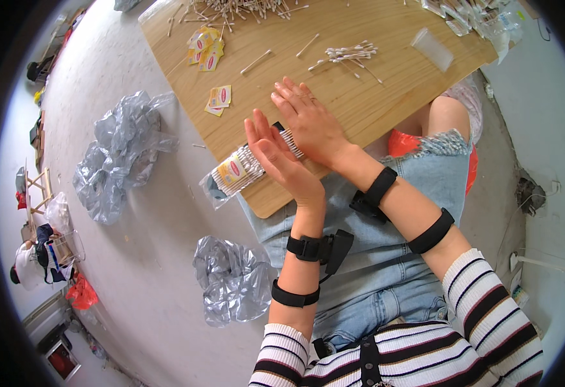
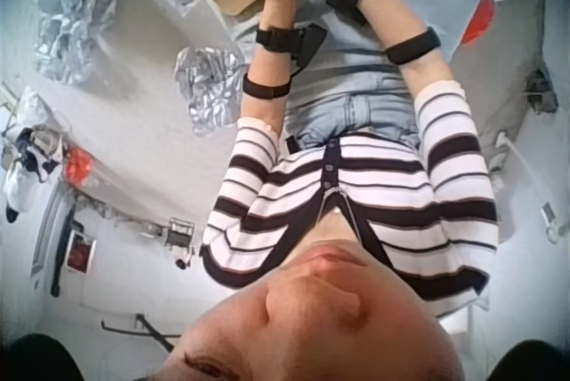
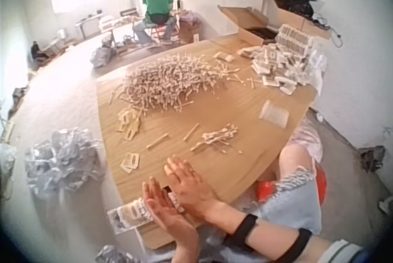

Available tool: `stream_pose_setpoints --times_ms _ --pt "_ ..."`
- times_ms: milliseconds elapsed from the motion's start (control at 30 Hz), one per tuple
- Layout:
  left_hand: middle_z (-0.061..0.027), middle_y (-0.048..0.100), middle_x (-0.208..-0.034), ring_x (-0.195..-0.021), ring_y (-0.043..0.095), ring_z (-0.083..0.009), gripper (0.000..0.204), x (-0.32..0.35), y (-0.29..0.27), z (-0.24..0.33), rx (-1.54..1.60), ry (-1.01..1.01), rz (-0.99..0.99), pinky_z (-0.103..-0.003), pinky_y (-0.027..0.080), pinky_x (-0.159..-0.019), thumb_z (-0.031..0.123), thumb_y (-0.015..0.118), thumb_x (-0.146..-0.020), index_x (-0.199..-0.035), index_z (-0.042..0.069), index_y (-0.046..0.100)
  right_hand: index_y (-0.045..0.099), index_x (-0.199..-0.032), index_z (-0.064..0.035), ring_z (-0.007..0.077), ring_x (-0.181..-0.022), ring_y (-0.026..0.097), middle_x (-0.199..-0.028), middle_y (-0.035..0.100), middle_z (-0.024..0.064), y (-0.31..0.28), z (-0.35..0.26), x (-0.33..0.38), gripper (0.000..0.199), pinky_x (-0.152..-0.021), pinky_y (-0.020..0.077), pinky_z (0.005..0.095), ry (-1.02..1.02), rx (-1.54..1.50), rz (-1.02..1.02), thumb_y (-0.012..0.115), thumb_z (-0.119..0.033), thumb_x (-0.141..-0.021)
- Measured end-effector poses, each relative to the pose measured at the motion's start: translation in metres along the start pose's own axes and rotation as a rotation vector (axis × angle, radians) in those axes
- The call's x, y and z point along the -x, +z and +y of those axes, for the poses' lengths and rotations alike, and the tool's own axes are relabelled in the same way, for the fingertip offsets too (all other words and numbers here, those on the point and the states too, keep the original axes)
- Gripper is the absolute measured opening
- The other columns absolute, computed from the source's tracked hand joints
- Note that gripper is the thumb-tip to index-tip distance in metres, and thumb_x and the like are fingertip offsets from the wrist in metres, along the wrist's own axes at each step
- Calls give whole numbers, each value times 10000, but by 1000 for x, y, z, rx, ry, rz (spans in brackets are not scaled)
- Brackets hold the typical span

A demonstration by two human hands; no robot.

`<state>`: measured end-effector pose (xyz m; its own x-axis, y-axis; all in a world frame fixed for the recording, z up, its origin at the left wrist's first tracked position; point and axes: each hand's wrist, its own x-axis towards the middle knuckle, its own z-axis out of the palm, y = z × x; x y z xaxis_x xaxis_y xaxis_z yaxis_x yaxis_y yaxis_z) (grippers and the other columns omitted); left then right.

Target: Counting and placing cotton swabs into small plastic bags and sealing them.

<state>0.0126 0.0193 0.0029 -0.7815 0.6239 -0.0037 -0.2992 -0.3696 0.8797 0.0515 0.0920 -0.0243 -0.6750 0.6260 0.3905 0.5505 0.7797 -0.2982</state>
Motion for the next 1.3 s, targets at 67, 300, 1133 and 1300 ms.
stream_pose_setpoints --times_ms 67,300,1133,1300 --pt "-195 325 -1506 -1419 293 -232 699 -1 1 1 17 1 -35 -360 190 -1177 517 306 -1029 -1476 -14 223 473 -1323 34 316 -1424 302 -1454 422 193 1 0 0 459 -1185 228 431 -4 -6 0 461 -193 -925" --pt "-196 362 -1487 -1415 311 -253 687 -4 -2 1 -84 -53 -59 -359 227 -1160 502 329 -1031 -1470 -19 242 447 -1373 2 307 -1437 270 -1485 390 160 2 -3 -1 474 -1190 203 440 7 -103 -35 464 -169 -931" --pt "-41 563 -626 -587 465 -111 484 -74 -128 31 -853 -100 91 -331 401 -550 339 458 -1026 -779 -49 609 465 -1337 40 296 -1411 333 -1446 437 188 26 -43 -27 449 -1179 254 421 -56 -59 2 424 -85 -907" --pt "-7 533 -621 -591 449 -88 468 -72 -125 28 -804 -75 85 -306 383 -539 325 472 -1024 -730 -23 575 464 -1343 31 297 -1405 342 -1447 440 177 31 -56 -29 456 -1173 268 427 -54 -179 -21 418 -40 -895"
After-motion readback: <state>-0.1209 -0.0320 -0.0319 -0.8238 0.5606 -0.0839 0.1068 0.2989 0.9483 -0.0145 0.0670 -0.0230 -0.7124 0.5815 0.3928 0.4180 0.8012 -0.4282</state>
